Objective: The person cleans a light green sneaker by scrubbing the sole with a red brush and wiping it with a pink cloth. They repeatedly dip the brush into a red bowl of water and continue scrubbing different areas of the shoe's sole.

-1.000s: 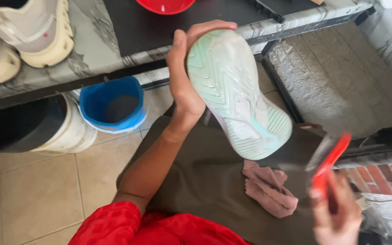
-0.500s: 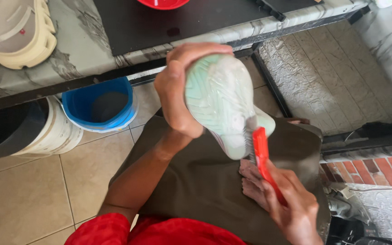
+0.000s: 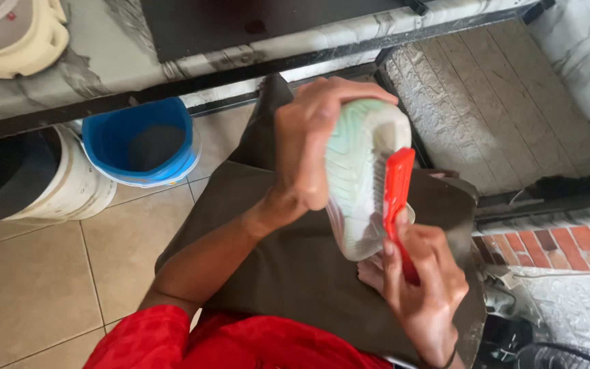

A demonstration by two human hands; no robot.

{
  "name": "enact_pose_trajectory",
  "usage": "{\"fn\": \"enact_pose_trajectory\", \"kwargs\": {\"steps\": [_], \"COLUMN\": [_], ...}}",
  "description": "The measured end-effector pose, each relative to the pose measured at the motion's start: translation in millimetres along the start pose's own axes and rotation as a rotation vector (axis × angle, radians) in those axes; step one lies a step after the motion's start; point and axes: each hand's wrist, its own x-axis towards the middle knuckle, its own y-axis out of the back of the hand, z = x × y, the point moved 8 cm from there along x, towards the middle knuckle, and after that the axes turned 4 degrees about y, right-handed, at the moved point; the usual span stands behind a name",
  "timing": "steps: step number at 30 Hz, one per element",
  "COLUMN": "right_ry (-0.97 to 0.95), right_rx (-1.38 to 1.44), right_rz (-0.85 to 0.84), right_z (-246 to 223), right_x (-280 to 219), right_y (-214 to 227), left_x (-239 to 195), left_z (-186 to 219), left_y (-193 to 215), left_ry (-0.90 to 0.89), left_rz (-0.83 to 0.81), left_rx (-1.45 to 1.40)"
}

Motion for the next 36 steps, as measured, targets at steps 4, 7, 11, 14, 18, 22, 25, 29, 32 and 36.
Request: {"fn": "enact_pose_trajectory", "kwargs": {"steps": [4,7,11,14,18,22,25,29,32,36], "right_ry": [0.028,-0.006,0.028,0.14,0.085,0.057,0.047,0.051,0.088,0.062], "right_rx": [0.095,0.106,0.105,0.003,0.105,-0.042,-0.08,0.055,0.066,0.077], "right_rz": [-0.088,-0.058,-0.027,-0.108,-0.001,-0.003,-0.044,0.043,-0.094,-0.015], "right_z": [4,0,-13,-13,-17,-9,-5,-17,5,-7], "right_x": [-20,-1,4,-24,3,-15,-14,10,-39,-2], "right_y": [-13,-7,1,-28,-8,-23,-27,-13,-43,-17], "left_x": [8,5,-5,9,-7,1,2,-17,3,-10], "left_z": [-13,-11,-5,4,0,16,14,10,11,15], "left_y": [23,7,-15,23,-16,0,-7,-15,10,-11], "left_ry": [0.03,0.007,-0.064,-0.018,-0.115,-0.207,-0.209,-0.249,-0.296,-0.244], "left_rz": [0.069,0.015,-0.051,0.077,-0.075,0.034,0.06,0.026,0.025,-0.018], "left_rx": [-0.011,0.04,-0.097,0.201,0.252,0.392,0.442,0.327,0.327,0.079]}}
